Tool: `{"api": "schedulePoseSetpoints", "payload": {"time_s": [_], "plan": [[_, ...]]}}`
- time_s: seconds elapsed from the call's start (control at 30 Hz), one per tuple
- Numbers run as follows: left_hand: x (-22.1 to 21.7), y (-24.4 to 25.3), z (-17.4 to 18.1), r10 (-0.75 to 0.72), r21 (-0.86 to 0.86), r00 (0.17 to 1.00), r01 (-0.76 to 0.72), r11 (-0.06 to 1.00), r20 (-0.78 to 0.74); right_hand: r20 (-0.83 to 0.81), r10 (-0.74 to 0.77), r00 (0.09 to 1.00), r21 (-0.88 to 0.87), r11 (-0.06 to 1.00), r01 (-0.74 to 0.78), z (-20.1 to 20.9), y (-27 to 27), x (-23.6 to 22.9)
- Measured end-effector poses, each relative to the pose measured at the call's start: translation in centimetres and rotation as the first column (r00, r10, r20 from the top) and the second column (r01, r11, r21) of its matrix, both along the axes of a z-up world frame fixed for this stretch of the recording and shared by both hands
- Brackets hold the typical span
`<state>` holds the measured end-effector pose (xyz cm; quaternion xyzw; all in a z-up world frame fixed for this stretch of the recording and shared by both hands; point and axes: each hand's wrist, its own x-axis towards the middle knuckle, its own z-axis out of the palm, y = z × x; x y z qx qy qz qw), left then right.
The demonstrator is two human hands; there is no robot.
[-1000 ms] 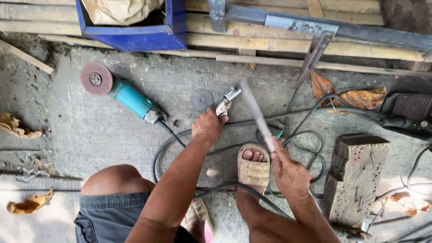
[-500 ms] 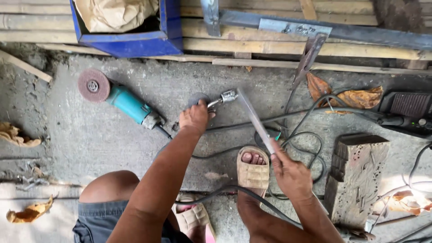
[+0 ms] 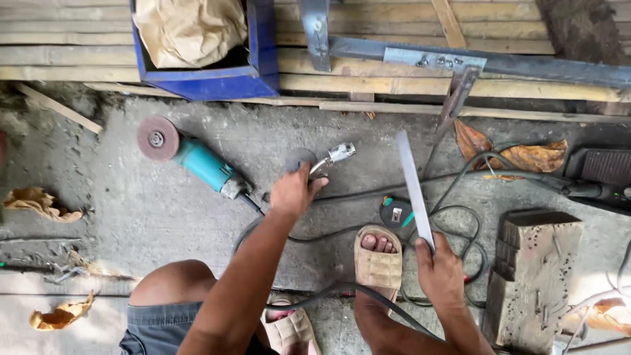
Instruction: Grinding a metal pipe and welding it to a metal frame
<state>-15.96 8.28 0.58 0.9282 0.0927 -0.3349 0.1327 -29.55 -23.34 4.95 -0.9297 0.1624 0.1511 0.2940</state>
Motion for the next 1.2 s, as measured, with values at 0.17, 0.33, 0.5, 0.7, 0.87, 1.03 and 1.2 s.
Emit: {"api": "schedulePoseSetpoints", "payload": {"time_s": [0.17,0.33,0.5,0.7,0.87,1.03,1.2], "plan": [[-2.5,-1.6,2.5,0.367,-0.549,0.825,-0.084,0.831,0.429,-0.054,-0.004,0.999,-0.009,1.000,0.004,-3.6,-0.9,-2.1],[-2.9,-1.9,2.6,0.358,-0.572,0.733,0.052,0.819,0.579,-0.176,0.071,0.982,-0.052,0.995,-0.081,-6.9,-1.7,-3.2],[-2.9,-1.7,3.4,0.403,-0.637,0.742,0.042,0.770,0.536,-0.191,0.078,0.979,-0.060,0.994,-0.090,-7.3,-1.9,-3.4],[-2.5,-1.9,5.1,0.501,-0.819,0.783,0.019,0.573,0.368,-0.332,0.044,0.942,-0.070,0.995,-0.071,-5.6,-1.2,-2.3],[-3.0,-2.4,4.9,0.543,-0.879,0.800,-0.041,0.475,0.256,-0.302,0.019,0.953,-0.065,0.997,-0.041,-6.5,-1.6,-2.9],[-3.4,-2.6,5.0,0.588,-0.929,0.804,-0.142,0.341,0.093,-0.355,-0.028,0.934,0.034,0.999,0.042,-8.0,-2.4,-3.4],[-3.9,-2.5,4.7,0.627,-0.953,0.776,-0.238,0.190,-0.069,-0.267,-0.002,0.964,-0.082,0.996,-0.021,-8.5,-2.7,-4.2]]}}
